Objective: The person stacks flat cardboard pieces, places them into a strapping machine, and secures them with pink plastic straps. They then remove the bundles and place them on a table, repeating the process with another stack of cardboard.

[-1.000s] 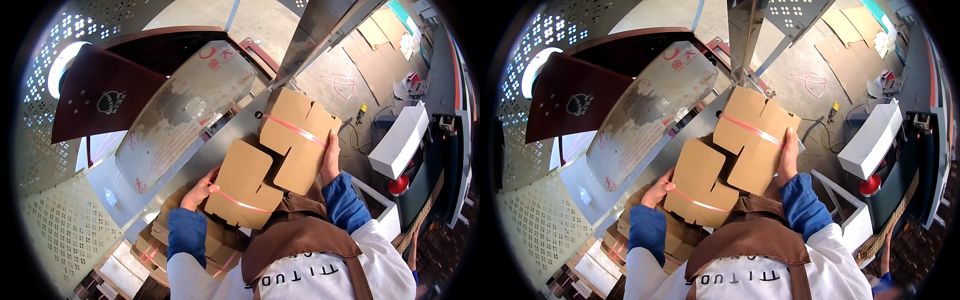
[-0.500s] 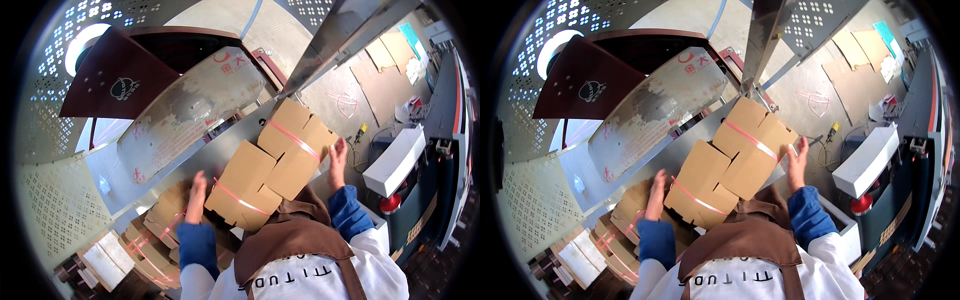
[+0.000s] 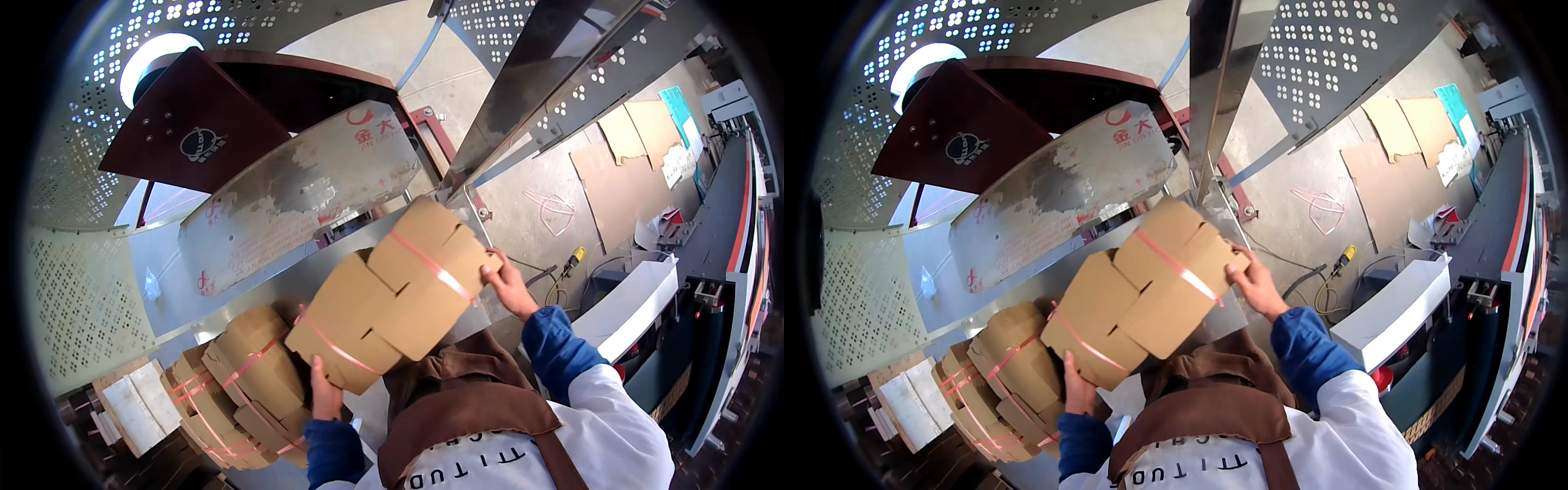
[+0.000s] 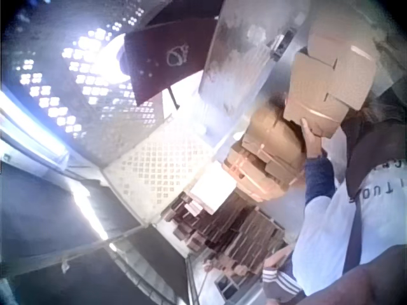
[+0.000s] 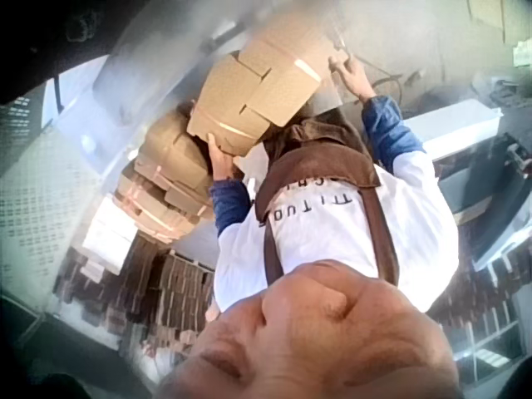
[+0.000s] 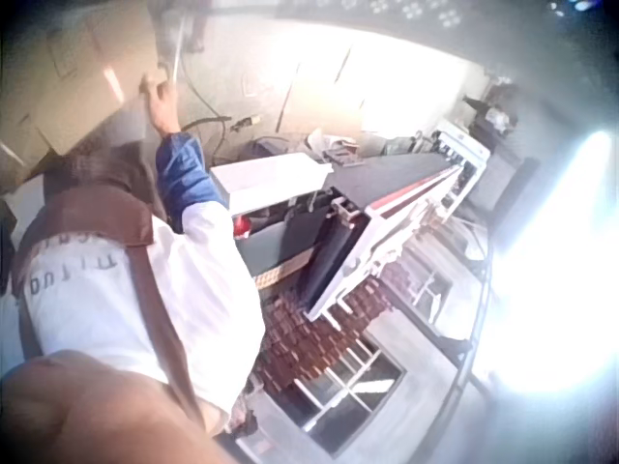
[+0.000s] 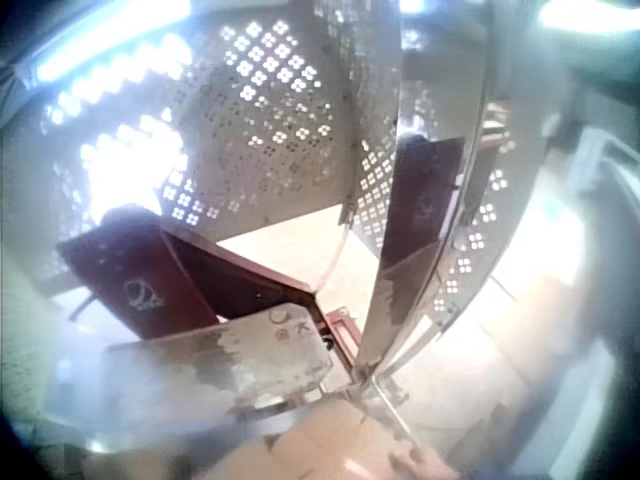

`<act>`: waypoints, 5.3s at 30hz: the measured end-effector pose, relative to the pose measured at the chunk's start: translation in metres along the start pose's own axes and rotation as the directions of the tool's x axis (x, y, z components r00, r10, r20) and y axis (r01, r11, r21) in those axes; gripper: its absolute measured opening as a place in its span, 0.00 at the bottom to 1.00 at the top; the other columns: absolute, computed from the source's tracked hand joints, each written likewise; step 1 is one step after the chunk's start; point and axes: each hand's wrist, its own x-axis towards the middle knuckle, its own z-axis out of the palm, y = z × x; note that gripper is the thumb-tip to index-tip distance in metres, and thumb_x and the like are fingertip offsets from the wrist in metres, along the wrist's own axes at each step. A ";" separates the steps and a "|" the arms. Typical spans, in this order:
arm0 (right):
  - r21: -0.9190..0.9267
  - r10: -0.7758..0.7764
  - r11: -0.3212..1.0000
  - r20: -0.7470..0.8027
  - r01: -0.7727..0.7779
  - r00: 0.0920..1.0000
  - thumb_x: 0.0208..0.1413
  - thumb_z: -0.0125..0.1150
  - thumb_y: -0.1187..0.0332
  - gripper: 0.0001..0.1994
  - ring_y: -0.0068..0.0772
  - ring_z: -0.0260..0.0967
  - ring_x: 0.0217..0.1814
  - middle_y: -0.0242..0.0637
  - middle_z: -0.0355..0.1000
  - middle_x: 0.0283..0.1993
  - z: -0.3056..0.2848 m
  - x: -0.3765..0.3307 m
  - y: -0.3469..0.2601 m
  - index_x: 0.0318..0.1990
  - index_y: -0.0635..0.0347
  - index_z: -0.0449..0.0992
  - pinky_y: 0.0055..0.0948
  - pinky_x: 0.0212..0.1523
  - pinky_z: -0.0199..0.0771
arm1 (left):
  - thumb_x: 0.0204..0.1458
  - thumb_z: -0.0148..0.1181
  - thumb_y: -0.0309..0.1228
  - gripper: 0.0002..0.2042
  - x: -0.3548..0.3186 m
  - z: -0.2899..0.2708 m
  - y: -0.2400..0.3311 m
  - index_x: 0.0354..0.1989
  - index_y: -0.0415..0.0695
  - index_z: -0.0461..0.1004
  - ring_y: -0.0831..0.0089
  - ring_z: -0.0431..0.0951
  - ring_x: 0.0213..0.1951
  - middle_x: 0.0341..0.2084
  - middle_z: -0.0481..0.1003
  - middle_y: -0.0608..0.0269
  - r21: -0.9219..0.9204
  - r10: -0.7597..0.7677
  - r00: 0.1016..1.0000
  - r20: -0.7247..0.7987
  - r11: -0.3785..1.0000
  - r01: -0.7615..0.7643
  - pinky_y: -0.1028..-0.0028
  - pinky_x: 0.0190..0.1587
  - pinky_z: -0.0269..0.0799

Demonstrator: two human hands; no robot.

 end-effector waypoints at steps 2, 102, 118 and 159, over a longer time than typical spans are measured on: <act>-0.092 -0.071 0.993 -0.011 0.070 0.997 0.63 0.58 0.59 0.26 0.29 0.72 0.45 0.43 0.74 0.46 0.024 0.017 -0.002 0.65 0.62 0.63 0.30 0.51 0.72 | 0.65 0.43 0.52 0.31 0.004 0.012 0.036 0.68 0.42 0.58 0.62 0.65 0.64 0.63 0.65 0.56 -0.048 -0.034 0.996 -0.085 0.998 0.030 0.60 0.65 0.61; -0.597 -0.494 -0.047 0.711 0.801 0.501 0.56 0.58 0.61 0.28 0.42 0.58 0.64 0.39 0.59 0.70 0.186 0.126 -0.105 0.63 0.61 0.65 0.43 0.61 0.58 | 0.57 0.62 0.50 0.26 0.206 0.042 0.141 0.52 0.40 0.68 0.68 0.77 0.44 0.43 0.74 0.58 -0.068 0.174 0.977 -0.127 0.981 -0.183 0.65 0.43 0.78; -0.577 -0.516 -0.025 0.707 0.816 0.484 0.55 0.59 0.62 0.27 0.43 0.58 0.64 0.40 0.58 0.70 0.185 0.127 -0.102 0.62 0.61 0.66 0.44 0.60 0.60 | 0.55 0.64 0.51 0.26 0.217 0.035 0.134 0.50 0.41 0.69 0.70 0.76 0.43 0.42 0.74 0.59 -0.065 0.181 0.974 -0.137 0.979 -0.191 0.67 0.42 0.76; -0.621 -0.610 0.086 0.586 0.779 0.534 0.48 0.66 0.60 0.25 0.36 0.62 0.62 0.31 0.66 0.63 0.152 0.081 -0.102 0.56 0.52 0.71 0.56 0.63 0.54 | 0.60 0.59 0.40 0.20 0.115 0.000 0.098 0.57 0.43 0.69 0.69 0.67 0.58 0.55 0.69 0.63 -0.018 0.238 0.953 -0.185 0.969 -0.246 0.67 0.61 0.63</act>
